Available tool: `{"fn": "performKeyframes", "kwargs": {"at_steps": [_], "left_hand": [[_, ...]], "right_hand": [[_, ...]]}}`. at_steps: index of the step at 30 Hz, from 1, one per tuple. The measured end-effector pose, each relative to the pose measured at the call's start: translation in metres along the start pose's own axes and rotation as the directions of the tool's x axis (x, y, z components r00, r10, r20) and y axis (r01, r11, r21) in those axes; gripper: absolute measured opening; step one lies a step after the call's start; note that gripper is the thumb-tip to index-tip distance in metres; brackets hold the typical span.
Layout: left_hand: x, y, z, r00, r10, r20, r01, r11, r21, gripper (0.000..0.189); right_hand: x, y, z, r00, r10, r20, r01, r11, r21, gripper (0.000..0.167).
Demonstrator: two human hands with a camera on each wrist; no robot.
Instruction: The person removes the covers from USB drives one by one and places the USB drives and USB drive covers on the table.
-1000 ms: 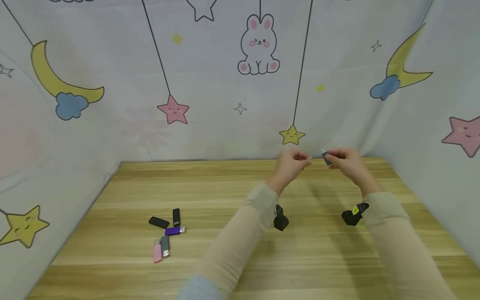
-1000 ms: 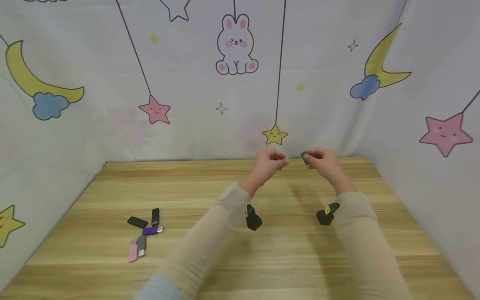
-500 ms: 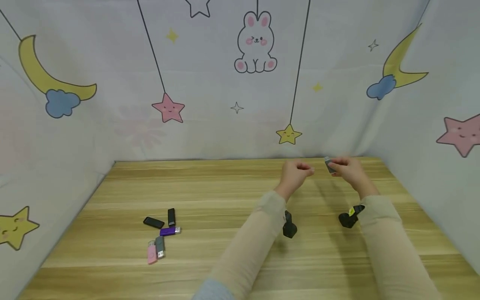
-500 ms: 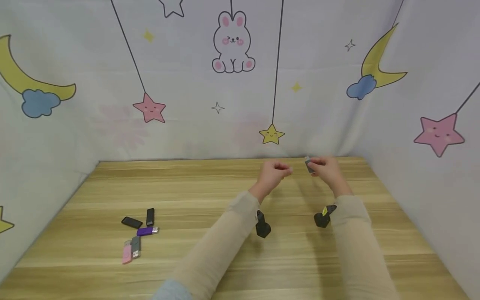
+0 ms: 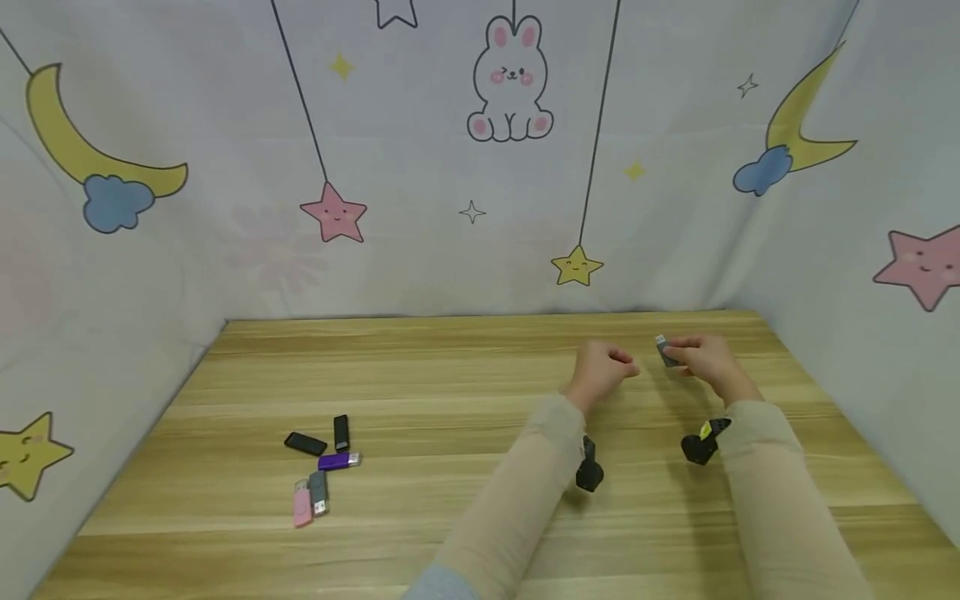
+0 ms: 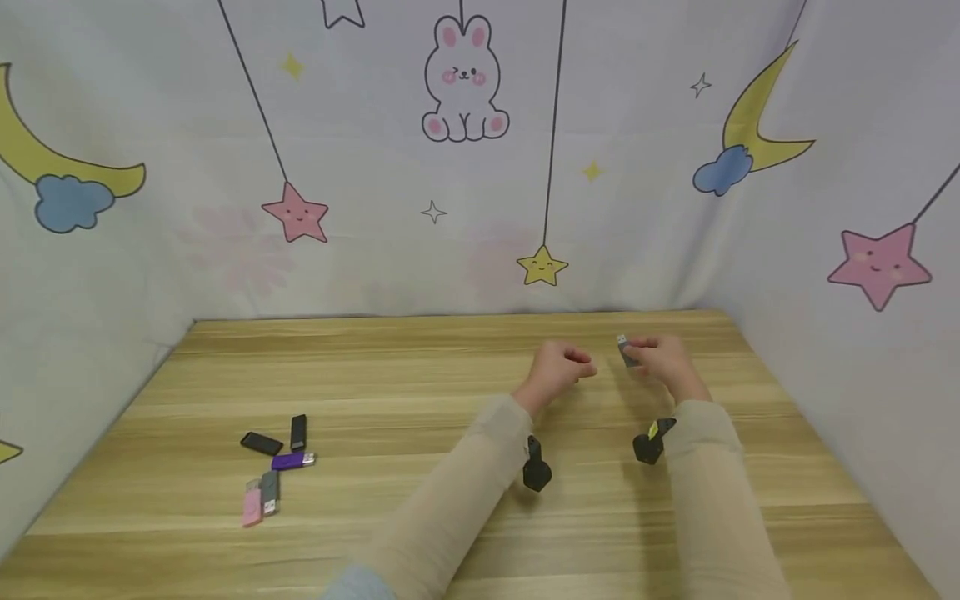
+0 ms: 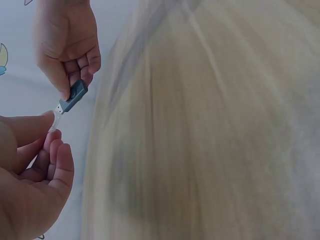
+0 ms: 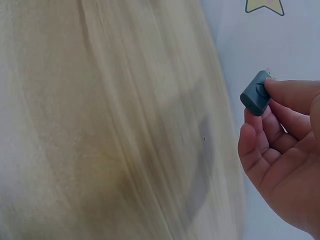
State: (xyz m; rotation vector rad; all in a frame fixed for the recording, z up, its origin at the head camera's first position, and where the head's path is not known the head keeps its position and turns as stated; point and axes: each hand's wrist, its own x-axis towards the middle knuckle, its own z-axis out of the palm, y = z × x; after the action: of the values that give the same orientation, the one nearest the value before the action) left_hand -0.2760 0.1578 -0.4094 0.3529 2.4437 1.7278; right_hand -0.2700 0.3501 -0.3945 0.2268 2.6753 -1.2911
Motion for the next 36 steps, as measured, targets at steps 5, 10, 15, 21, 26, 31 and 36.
{"fn": "performKeyframes", "kwargs": {"at_steps": [5,10,15,21,26,31,36], "left_hand": [[-0.005,-0.002,0.005,0.999,-0.026,0.045,0.024,0.999,0.036,0.005],[-0.007,-0.004,0.008,0.996,-0.055,0.064,0.051,0.996,0.074,0.005],[-0.006,-0.007,0.011,0.996,-0.063,0.059,0.056,0.991,0.122,0.007],[-0.004,-0.013,0.014,0.996,-0.074,0.055,0.063,0.98,0.187,0.008],[-0.005,-0.014,0.015,0.995,-0.07,0.065,0.052,0.967,0.25,0.008],[-0.005,-0.013,0.017,0.995,-0.06,0.076,0.034,0.953,0.3,0.007],[-0.006,-0.012,0.018,0.994,-0.05,0.099,0.014,0.943,0.332,0.006]], "right_hand": [[-0.004,0.002,0.0,0.998,0.043,0.035,-0.043,0.999,-0.016,0.053],[-0.007,0.009,0.001,0.995,0.064,0.078,-0.061,0.997,-0.049,0.048],[-0.01,0.014,0.002,0.994,0.033,0.107,-0.024,0.996,-0.091,0.046],[-0.011,0.014,0.004,0.987,0.045,0.154,-0.025,0.991,-0.132,0.048],[-0.012,0.014,0.003,0.983,0.059,0.174,-0.034,0.989,-0.146,0.046],[-0.012,0.015,0.002,0.98,0.057,0.191,-0.026,0.987,-0.158,0.044],[-0.012,0.018,0.001,0.98,0.058,0.19,-0.026,0.986,-0.166,0.043]]}}
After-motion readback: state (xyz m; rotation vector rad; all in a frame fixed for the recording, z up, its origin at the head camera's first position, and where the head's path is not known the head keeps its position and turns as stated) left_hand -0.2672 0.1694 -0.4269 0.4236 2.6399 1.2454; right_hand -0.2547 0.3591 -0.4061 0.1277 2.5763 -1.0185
